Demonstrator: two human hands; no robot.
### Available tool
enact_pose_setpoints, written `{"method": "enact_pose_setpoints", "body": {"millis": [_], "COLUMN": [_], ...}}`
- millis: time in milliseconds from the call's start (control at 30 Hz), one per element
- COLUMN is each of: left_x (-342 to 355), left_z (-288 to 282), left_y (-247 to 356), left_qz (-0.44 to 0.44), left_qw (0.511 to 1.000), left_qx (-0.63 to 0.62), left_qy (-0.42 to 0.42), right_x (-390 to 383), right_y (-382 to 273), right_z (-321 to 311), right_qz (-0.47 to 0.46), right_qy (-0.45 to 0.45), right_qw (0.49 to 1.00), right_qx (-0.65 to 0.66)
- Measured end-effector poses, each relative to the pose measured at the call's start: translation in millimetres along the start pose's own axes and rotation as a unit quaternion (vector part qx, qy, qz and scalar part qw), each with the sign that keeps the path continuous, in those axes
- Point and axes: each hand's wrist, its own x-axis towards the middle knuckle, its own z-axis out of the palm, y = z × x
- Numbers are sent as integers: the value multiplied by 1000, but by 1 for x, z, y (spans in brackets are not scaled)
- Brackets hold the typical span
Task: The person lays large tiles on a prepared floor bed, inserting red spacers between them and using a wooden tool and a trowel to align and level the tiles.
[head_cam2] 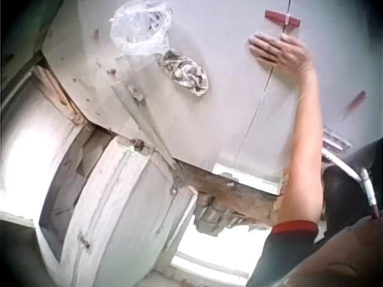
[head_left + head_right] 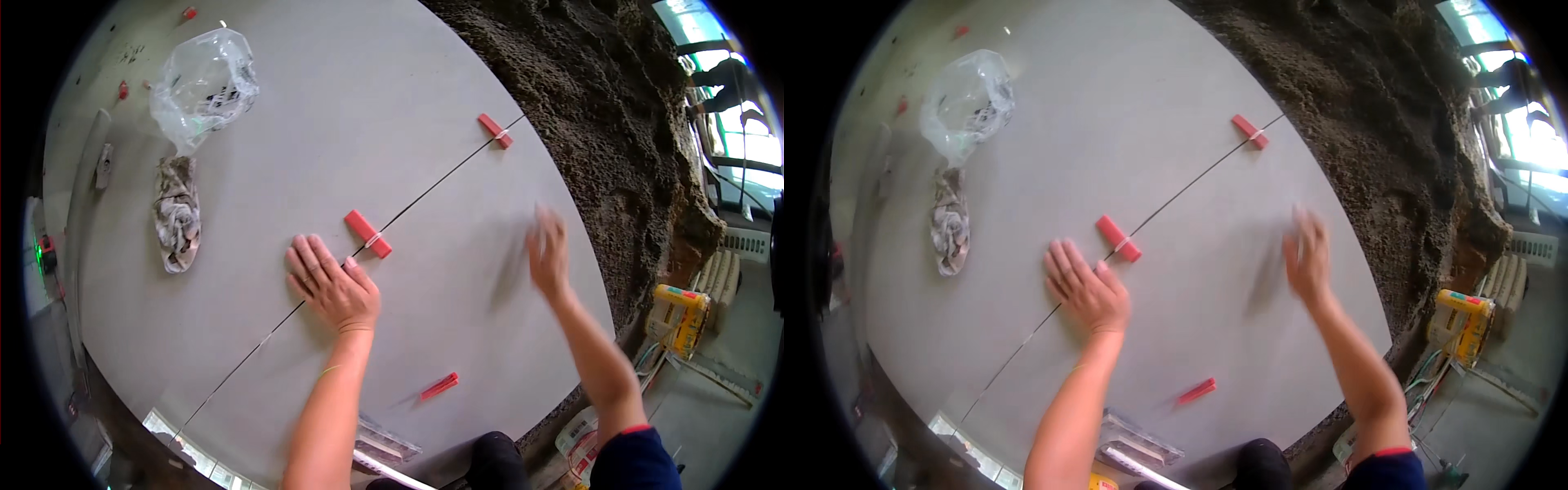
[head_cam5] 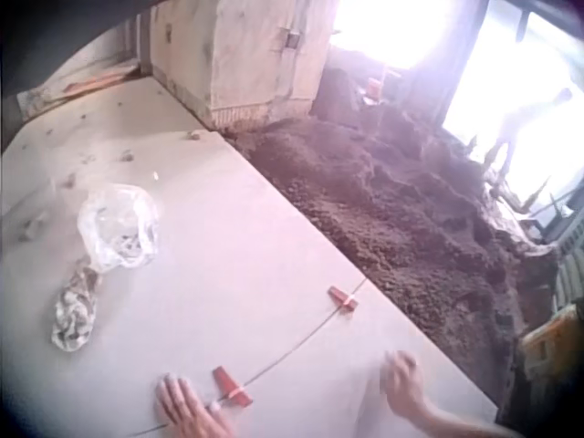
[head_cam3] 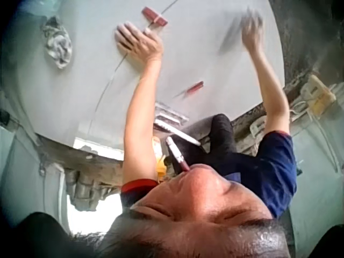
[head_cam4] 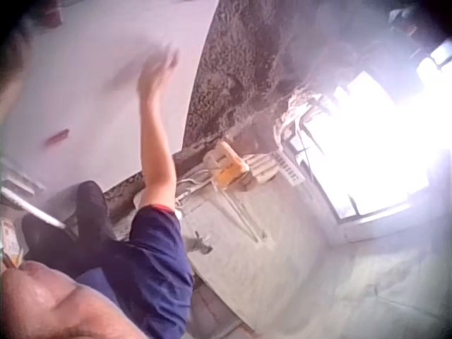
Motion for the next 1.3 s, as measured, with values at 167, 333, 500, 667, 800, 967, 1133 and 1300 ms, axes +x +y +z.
{"method": "enact_pose_setpoints", "body": {"millis": [167, 333, 500, 667, 800, 967, 1133, 1300], "left_x": [0, 1, -9, -114, -177, -269, -453, -696], "left_z": [4, 6, 0, -2, -42, -171, -293, -265], "left_y": [5, -1, 4, 8, 5, -12, -90, -196], "left_qz": [-4, -3, 8, 82, 60, 58, -29, -260], "left_qw": [1000, 1000, 996, 994, 942, 950, 929, 813], "left_qx": [-12, -25, 78, 24, -233, -296, -367, -517], "left_qy": [4, 8, 37, -67, -232, -77, -48, 58], "right_x": [-277, -313, -303, -301, -297, -299, -367, -492], "right_y": [-92, -106, -108, -104, -113, -102, -76, -36], "right_z": [-71, -67, -69, -69, -72, -81, -117, -170], "right_qz": [162, 239, 238, 233, 264, 262, 169, 121], "right_qy": [-150, -127, -122, -114, -130, -103, -233, -274], "right_qw": [974, 959, 960, 964, 955, 960, 954, 954], "right_qx": [-57, -85, -78, -60, -32, 16, 78, -21]}}
